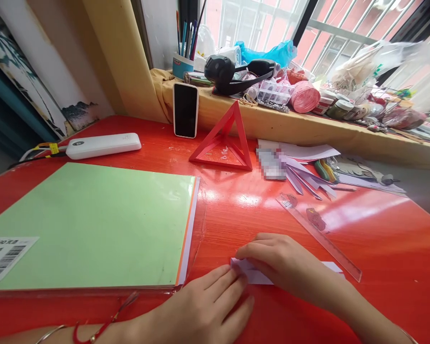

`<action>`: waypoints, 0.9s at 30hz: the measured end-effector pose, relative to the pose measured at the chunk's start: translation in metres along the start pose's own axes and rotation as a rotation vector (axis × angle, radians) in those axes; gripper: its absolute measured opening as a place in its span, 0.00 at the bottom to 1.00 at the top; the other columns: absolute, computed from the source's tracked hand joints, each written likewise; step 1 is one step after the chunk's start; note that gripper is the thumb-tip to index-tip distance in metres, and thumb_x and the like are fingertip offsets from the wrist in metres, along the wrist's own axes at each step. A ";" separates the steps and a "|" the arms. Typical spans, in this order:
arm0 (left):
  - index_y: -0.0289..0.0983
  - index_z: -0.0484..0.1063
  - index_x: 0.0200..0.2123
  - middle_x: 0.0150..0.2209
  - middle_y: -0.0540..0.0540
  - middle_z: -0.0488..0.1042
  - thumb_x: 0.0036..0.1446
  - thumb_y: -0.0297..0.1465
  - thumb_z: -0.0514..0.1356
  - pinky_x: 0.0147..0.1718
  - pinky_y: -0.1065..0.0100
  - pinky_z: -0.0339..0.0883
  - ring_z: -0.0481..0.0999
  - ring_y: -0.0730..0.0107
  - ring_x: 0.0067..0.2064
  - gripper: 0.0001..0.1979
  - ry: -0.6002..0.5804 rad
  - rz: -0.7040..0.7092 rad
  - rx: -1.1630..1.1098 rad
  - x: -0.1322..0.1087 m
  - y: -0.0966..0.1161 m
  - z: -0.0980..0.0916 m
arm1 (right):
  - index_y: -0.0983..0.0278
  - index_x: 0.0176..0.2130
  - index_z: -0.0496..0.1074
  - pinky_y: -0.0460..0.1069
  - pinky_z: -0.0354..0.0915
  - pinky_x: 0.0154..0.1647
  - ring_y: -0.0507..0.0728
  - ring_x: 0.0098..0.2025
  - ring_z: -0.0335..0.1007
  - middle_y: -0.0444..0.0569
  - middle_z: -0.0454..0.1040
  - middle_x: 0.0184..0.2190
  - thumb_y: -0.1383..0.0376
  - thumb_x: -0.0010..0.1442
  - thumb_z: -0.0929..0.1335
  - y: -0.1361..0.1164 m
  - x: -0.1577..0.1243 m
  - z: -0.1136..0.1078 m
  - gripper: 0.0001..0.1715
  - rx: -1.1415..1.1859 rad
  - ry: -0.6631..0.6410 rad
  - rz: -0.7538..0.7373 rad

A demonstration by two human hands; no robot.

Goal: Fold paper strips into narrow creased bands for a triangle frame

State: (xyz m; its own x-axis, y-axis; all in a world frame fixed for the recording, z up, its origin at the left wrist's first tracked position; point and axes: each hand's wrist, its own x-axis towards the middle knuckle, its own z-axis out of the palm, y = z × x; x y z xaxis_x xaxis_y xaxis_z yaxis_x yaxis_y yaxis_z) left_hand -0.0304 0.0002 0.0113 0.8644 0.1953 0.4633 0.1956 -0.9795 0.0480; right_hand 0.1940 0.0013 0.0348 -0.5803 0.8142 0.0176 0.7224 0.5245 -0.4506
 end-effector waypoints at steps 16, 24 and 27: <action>0.32 0.76 0.49 0.49 0.46 0.79 0.65 0.21 0.51 0.50 0.62 0.71 0.78 0.61 0.49 0.16 0.027 -0.029 0.246 -0.016 0.014 0.011 | 0.60 0.47 0.75 0.46 0.63 0.31 0.54 0.31 0.72 0.46 0.77 0.32 0.73 0.66 0.64 -0.010 0.000 0.010 0.15 0.045 -0.007 0.125; 0.30 0.75 0.49 0.49 0.43 0.79 0.65 0.21 0.49 0.53 0.62 0.69 0.76 0.59 0.53 0.17 0.012 0.035 0.254 -0.015 0.012 0.011 | 0.59 0.41 0.77 0.44 0.60 0.28 0.52 0.30 0.75 0.43 0.80 0.30 0.74 0.61 0.66 -0.014 0.020 -0.008 0.14 0.069 -0.194 0.203; 0.29 0.74 0.51 0.50 0.41 0.78 0.65 0.21 0.49 0.53 0.61 0.70 0.77 0.58 0.52 0.17 -0.023 0.042 0.233 -0.014 0.010 0.010 | 0.60 0.38 0.76 0.44 0.57 0.25 0.52 0.28 0.72 0.42 0.79 0.28 0.73 0.59 0.67 -0.015 0.026 -0.015 0.10 0.064 -0.244 0.244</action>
State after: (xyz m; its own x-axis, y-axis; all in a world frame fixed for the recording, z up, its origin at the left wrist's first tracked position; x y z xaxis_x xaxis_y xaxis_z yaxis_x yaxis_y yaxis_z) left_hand -0.0358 -0.0114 -0.0038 0.8839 0.1585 0.4401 0.2589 -0.9493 -0.1780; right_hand 0.1732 0.0186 0.0551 -0.4718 0.8261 -0.3083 0.8303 0.2985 -0.4707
